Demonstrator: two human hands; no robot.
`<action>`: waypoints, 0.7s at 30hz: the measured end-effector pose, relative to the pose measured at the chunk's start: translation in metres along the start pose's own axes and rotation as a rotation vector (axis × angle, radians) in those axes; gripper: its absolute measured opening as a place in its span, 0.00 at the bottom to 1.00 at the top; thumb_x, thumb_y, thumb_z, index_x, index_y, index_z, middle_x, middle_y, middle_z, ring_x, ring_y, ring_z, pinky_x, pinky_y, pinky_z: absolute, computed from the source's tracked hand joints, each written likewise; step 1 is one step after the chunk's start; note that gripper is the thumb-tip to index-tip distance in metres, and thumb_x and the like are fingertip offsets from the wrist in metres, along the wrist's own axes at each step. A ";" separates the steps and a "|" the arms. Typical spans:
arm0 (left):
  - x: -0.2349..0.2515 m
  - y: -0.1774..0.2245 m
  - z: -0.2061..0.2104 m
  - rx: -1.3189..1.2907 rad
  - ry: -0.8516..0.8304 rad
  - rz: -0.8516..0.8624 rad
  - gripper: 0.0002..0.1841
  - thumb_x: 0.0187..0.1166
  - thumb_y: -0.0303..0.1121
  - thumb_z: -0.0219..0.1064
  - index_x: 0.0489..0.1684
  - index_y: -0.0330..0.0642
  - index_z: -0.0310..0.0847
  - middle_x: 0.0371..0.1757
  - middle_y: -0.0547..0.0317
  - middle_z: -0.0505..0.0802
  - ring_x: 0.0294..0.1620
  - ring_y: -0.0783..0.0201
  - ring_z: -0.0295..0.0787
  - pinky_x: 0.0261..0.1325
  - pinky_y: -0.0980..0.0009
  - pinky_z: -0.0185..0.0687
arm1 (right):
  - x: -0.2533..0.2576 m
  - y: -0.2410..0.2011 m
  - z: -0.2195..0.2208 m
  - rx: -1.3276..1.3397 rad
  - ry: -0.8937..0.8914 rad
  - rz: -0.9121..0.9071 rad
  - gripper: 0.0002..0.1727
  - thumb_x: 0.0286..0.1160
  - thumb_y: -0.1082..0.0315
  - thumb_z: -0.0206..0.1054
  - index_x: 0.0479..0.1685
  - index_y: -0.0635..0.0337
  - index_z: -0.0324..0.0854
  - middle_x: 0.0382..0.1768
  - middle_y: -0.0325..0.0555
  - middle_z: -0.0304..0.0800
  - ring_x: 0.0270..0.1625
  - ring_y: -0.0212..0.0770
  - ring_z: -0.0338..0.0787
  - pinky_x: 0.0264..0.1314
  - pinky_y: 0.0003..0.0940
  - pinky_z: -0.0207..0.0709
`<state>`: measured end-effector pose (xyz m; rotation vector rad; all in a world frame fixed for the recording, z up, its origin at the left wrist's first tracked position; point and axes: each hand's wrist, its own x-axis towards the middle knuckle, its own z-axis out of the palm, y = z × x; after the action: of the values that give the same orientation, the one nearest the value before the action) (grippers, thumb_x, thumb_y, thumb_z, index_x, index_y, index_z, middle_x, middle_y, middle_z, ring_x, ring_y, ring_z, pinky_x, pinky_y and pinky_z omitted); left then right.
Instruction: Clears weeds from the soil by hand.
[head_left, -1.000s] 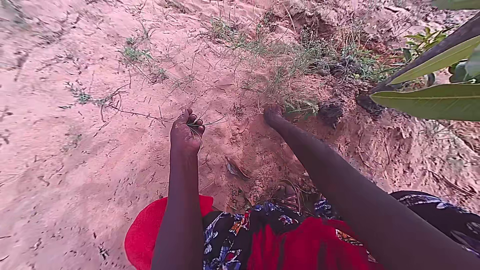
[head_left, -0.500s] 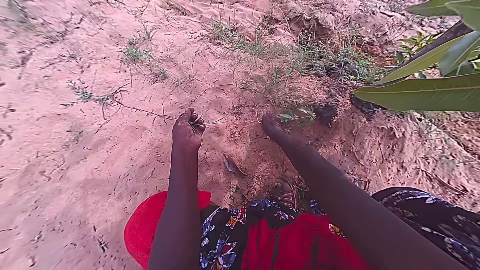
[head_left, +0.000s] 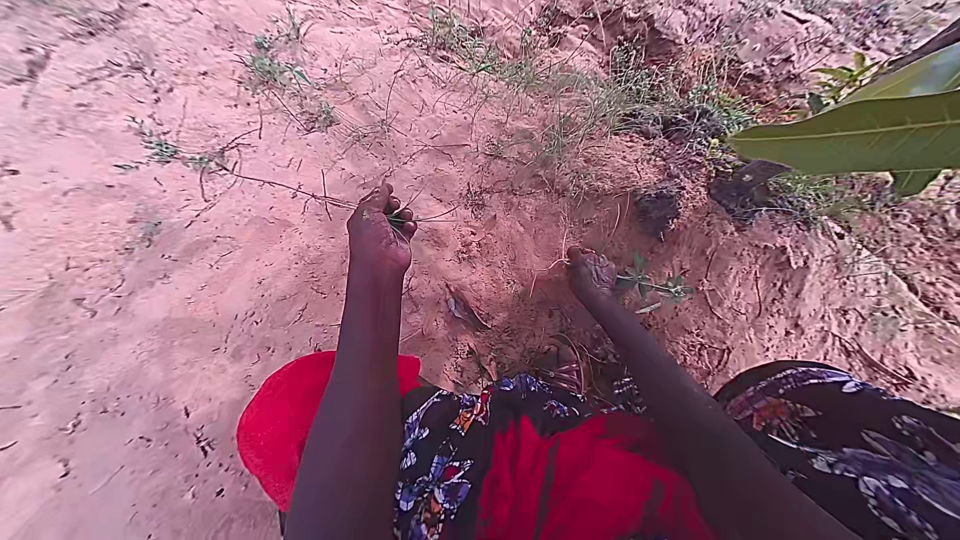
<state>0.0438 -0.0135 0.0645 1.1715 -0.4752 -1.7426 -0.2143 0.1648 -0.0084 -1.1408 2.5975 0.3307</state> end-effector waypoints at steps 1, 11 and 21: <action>0.002 -0.001 -0.001 -0.001 0.012 -0.002 0.05 0.91 0.36 0.55 0.49 0.50 0.76 0.26 0.68 0.77 0.18 0.74 0.73 0.22 0.81 0.74 | 0.001 0.010 -0.006 0.009 0.047 0.041 0.19 0.82 0.67 0.63 0.69 0.58 0.85 0.65 0.65 0.88 0.74 0.68 0.81 0.75 0.66 0.68; 0.015 -0.010 0.008 0.012 0.003 -0.058 0.05 0.91 0.37 0.55 0.47 0.52 0.75 0.25 0.68 0.78 0.17 0.74 0.74 0.20 0.80 0.74 | 0.004 0.006 -0.029 -0.155 0.270 -0.123 0.17 0.81 0.76 0.61 0.64 0.72 0.84 0.69 0.76 0.82 0.83 0.72 0.72 0.86 0.70 0.55; 0.027 -0.008 0.001 -0.020 -0.002 -0.059 0.08 0.93 0.38 0.52 0.47 0.51 0.76 0.26 0.69 0.78 0.18 0.74 0.75 0.23 0.81 0.74 | 0.103 -0.005 -0.045 -0.370 0.041 -0.296 0.21 0.86 0.79 0.53 0.77 0.70 0.73 0.70 0.70 0.82 0.72 0.71 0.82 0.68 0.65 0.73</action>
<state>0.0369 -0.0331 0.0459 1.1804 -0.4279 -1.7951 -0.2851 0.0768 -0.0023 -1.6442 2.4116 0.7474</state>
